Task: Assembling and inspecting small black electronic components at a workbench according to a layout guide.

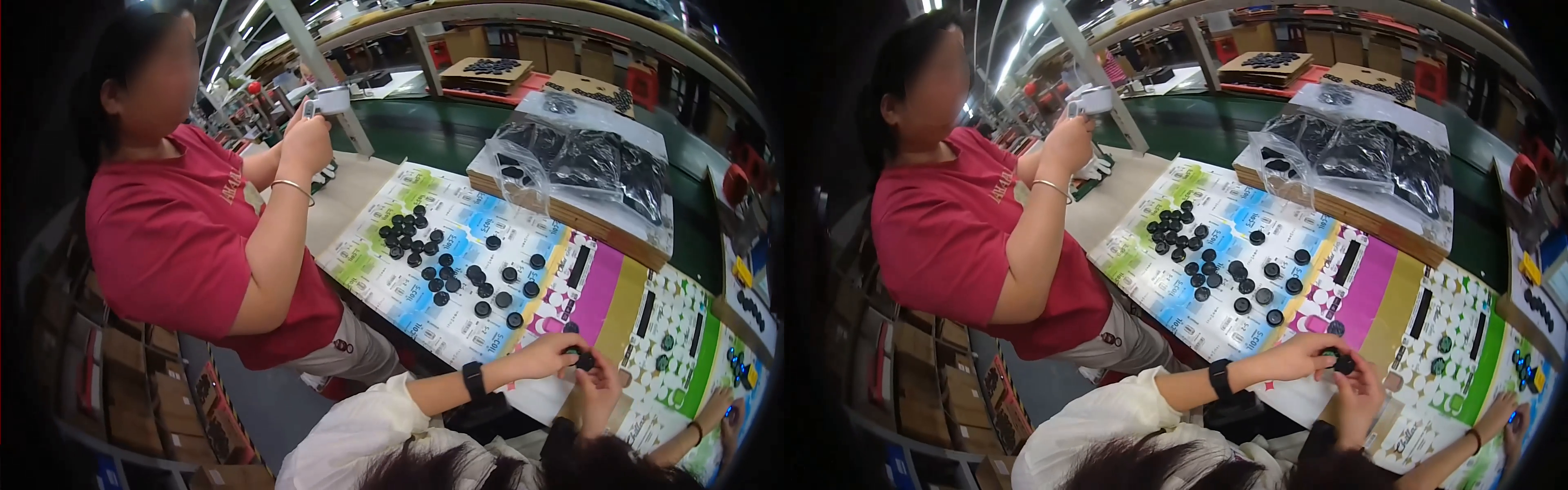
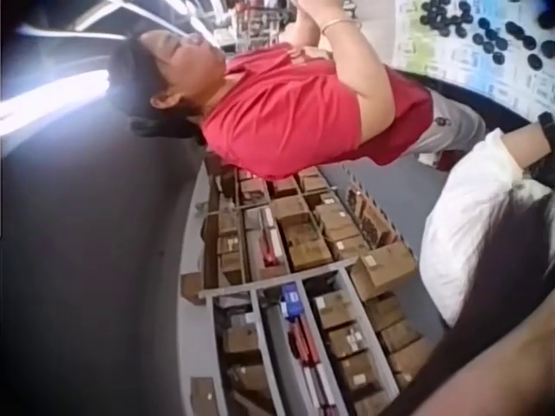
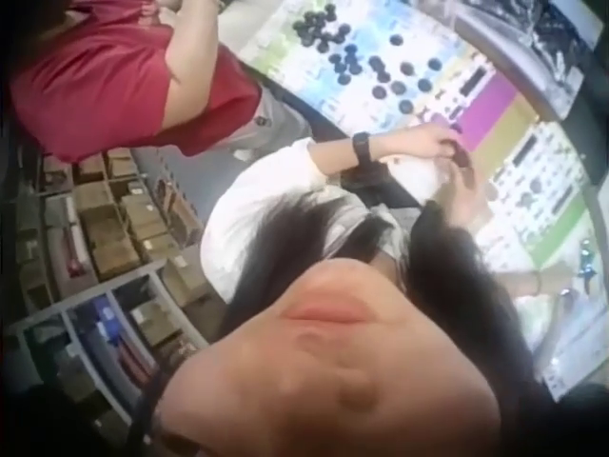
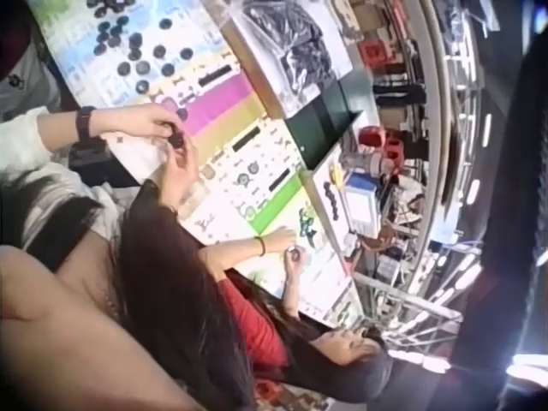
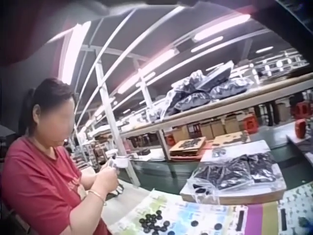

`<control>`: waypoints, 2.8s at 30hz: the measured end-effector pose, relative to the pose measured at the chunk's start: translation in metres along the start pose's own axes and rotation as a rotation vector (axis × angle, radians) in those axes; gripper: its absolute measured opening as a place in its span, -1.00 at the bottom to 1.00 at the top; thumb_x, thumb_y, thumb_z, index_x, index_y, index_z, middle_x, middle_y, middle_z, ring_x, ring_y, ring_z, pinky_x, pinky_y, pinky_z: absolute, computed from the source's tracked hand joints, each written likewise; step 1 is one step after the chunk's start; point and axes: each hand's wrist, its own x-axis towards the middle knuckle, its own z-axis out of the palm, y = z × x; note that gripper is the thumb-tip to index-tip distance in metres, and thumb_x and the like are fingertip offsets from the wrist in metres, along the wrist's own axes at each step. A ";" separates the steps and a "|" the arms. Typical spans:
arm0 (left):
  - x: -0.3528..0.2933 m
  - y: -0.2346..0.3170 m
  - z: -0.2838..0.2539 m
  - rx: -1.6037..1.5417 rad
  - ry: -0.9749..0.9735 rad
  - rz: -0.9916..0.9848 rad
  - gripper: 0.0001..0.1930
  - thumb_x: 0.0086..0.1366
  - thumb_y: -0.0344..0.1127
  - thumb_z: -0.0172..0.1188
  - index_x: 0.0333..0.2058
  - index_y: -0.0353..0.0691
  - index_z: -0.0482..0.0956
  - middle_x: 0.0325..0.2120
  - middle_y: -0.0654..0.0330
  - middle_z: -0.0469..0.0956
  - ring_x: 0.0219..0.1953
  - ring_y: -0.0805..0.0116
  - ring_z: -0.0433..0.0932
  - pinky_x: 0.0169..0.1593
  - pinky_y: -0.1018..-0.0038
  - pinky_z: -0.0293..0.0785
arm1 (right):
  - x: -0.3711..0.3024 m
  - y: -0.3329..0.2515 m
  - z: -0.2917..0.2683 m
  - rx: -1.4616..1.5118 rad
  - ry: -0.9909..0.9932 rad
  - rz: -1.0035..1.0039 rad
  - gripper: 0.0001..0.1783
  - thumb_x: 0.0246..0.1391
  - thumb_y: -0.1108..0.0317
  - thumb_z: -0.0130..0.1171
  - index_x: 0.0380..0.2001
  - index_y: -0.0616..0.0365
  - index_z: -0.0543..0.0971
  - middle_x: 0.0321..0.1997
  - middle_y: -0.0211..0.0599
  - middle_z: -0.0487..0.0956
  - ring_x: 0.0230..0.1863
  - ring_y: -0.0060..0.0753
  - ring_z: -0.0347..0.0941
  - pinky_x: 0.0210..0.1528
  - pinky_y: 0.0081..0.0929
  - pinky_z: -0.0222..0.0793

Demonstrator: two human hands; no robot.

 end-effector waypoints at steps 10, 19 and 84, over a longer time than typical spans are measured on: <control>-0.026 -0.014 -0.019 -0.294 0.096 -0.144 -0.68 0.13 -0.45 -0.07 -0.09 -0.18 0.29 -0.45 0.30 0.41 -0.63 0.64 0.34 -0.61 0.76 0.20 | 0.014 0.005 0.026 -0.350 -0.153 -0.306 -0.55 -0.45 0.61 0.19 -0.30 0.27 0.44 -0.45 -0.27 0.38 -0.51 -0.48 0.30 -0.45 -0.62 0.23; -0.026 -0.023 -0.017 -0.290 0.146 -0.043 -0.73 0.15 -0.45 -0.08 -0.14 -0.23 0.27 -0.37 0.29 0.39 -0.59 0.64 0.33 -0.58 0.75 0.23 | 0.017 0.003 0.028 -0.339 -0.151 -0.251 -0.58 -0.45 0.59 0.20 -0.33 0.27 0.44 -0.46 -0.29 0.37 -0.51 -0.48 0.30 -0.46 -0.63 0.22; -0.033 -0.016 -0.005 -0.648 0.019 -0.065 -0.65 0.10 -0.52 0.01 -0.11 -0.34 0.23 -0.27 0.15 0.37 -0.23 0.44 0.41 -0.20 0.59 0.38 | -0.001 -0.033 0.021 -0.504 -0.123 -0.335 -0.55 -0.46 0.58 0.21 -0.31 0.26 0.46 -0.44 -0.26 0.38 -0.46 -0.34 0.33 -0.43 -0.56 0.25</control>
